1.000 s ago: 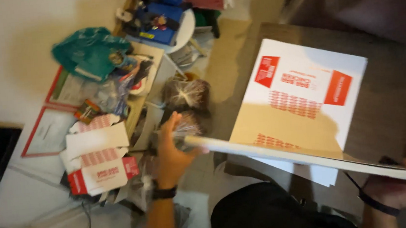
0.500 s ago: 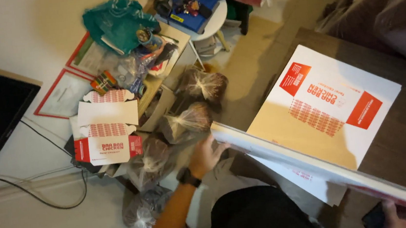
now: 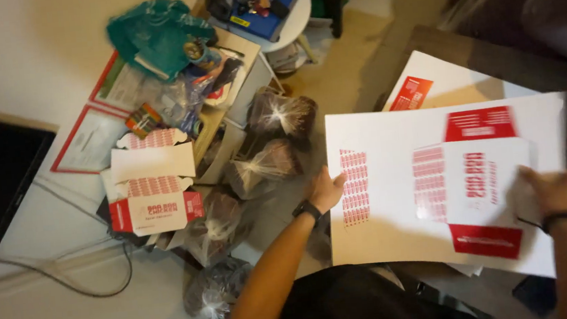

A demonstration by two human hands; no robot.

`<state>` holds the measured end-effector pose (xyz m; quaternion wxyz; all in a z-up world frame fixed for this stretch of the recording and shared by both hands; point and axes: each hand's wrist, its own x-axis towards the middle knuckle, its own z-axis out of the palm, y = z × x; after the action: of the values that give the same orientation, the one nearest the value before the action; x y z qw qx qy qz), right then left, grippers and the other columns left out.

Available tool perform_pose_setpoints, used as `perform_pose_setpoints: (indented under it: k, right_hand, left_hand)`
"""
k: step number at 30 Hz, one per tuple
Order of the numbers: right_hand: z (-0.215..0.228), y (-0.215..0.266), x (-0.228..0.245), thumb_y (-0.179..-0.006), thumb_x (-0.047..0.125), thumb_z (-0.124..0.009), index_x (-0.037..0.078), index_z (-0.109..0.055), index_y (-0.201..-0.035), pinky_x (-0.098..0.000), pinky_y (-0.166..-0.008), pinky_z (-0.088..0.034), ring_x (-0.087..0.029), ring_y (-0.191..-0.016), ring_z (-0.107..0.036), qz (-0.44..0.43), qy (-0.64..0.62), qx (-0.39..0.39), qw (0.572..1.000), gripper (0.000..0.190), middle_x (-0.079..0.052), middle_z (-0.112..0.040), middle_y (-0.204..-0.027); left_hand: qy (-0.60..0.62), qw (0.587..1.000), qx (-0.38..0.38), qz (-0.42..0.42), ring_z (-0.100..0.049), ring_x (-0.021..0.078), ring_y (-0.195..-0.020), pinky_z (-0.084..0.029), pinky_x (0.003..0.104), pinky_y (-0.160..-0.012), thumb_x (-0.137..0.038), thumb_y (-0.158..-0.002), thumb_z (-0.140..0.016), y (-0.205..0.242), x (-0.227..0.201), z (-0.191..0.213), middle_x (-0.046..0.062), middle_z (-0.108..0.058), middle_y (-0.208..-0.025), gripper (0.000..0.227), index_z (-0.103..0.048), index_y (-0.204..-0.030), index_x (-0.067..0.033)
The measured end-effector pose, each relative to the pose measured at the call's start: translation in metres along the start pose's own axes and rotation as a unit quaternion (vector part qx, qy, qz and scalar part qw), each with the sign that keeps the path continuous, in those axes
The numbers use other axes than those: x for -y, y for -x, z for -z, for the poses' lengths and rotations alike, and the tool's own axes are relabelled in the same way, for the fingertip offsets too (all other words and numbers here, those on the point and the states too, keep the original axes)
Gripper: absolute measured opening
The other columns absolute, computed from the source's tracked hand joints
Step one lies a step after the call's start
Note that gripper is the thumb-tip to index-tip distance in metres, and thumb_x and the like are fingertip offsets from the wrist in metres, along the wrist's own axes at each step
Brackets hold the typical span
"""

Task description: The person assembles flat cardboard boxes by folding the flaps and tucking tabs into slots. They handle several boxes one at a time, folding the sides and securing the structure before stacking them.

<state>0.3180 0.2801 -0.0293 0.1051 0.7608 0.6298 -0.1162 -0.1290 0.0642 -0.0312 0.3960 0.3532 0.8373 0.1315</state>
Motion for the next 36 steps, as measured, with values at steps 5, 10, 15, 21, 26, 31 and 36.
perform_pose_setpoints:
  k: [5, 10, 15, 21, 26, 31, 36]
  right_hand:
    - [-0.043, -0.002, 0.021, -0.092, 0.047, -0.079, 0.004, -0.073, -0.126, -0.0572, -0.083, -0.055, -0.048, -0.103, -0.069, -0.015, -0.15, 0.045, 0.988, 0.056, -0.024, -0.074, -0.118]
    - [-0.147, 0.031, 0.037, -0.101, 0.043, -0.069, 0.01, -0.076, -0.119, -0.0507, -0.075, -0.054, -0.038, -0.089, -0.07, 0.107, -0.176, -0.062, 0.977, 0.039, -0.016, -0.076, -0.101]
    - [-0.188, 0.157, 0.175, -0.092, 0.018, -0.065, -0.004, -0.07, -0.112, -0.0349, -0.06, -0.056, -0.028, -0.068, -0.067, -0.01, -0.537, 0.343, 0.771, 0.031, -0.016, -0.071, -0.093]
    - [-0.163, 0.211, 0.277, -0.068, 0.072, -0.078, 0.028, -0.081, -0.066, -0.0346, -0.068, -0.063, -0.021, -0.064, -0.075, -0.046, -0.242, 0.369, 0.896, 0.044, 0.0, -0.068, -0.049]
    - [-0.133, 0.221, 0.284, -0.064, 0.066, -0.082, 0.008, -0.078, -0.087, -0.0437, -0.098, -0.057, -0.029, -0.102, -0.074, -0.008, -0.226, 0.347, 0.91, 0.063, -0.011, -0.08, -0.093]
    - [-0.129, 0.22, 0.298, -0.07, 0.068, -0.078, 0.008, -0.078, -0.093, -0.0425, -0.099, -0.055, -0.029, -0.105, -0.073, -0.02, -0.207, 0.341, 0.917, 0.065, -0.011, -0.079, -0.101]
    - [-0.109, 0.22, 0.305, -0.079, 0.047, -0.074, -0.001, -0.079, -0.1, -0.0493, -0.096, -0.056, -0.037, -0.108, -0.072, -0.028, -0.252, 0.379, 0.89, 0.053, -0.018, -0.079, -0.107]
  left_hand:
    - [0.042, 0.989, 0.104, 0.096, -0.058, 0.0383, -0.127, -0.05, 0.051, -0.096, -0.057, -0.095, -0.047, -0.011, 0.011, 0.005, 0.017, -0.055, -0.147, 0.076, -0.043, -0.148, -0.0032]
    - [0.075, 0.992, 0.085, 0.063, -0.065, 0.0351, -0.117, -0.052, 0.043, -0.095, -0.057, -0.077, -0.061, -0.026, 0.035, -0.009, 0.014, -0.068, -0.128, 0.07, -0.058, -0.127, -0.0075]
    - [0.009, 0.993, 0.102, 0.064, -0.065, 0.0366, -0.124, -0.054, 0.05, -0.103, -0.061, -0.076, -0.068, -0.028, 0.024, 0.006, 0.015, -0.072, -0.121, 0.07, -0.061, -0.122, -0.0099]
    - [0.022, 0.986, 0.143, 0.079, -0.06, 0.0304, -0.131, -0.047, 0.049, -0.11, -0.061, -0.081, -0.062, -0.041, 0.029, 0.0, 0.014, -0.068, -0.13, 0.071, -0.047, -0.129, -0.0105]
    - [0.047, 0.979, 0.189, 0.065, -0.058, 0.0396, -0.132, -0.047, 0.054, -0.108, -0.046, -0.085, -0.061, -0.04, 0.025, 0.017, 0.021, -0.064, -0.134, 0.064, -0.041, -0.131, -0.006]
    - [0.109, 0.976, 0.172, 0.078, -0.057, 0.0415, -0.132, -0.046, 0.055, -0.111, -0.039, -0.084, -0.068, -0.023, 0.011, 0.022, 0.024, -0.063, -0.135, 0.067, -0.046, -0.135, -0.0016]
    - [0.133, 0.976, 0.168, 0.021, -0.067, 0.0451, -0.116, -0.053, 0.058, -0.1, -0.028, -0.073, -0.074, 0.034, 0.012, 0.04, 0.025, -0.072, -0.112, 0.054, -0.056, -0.117, -0.002]
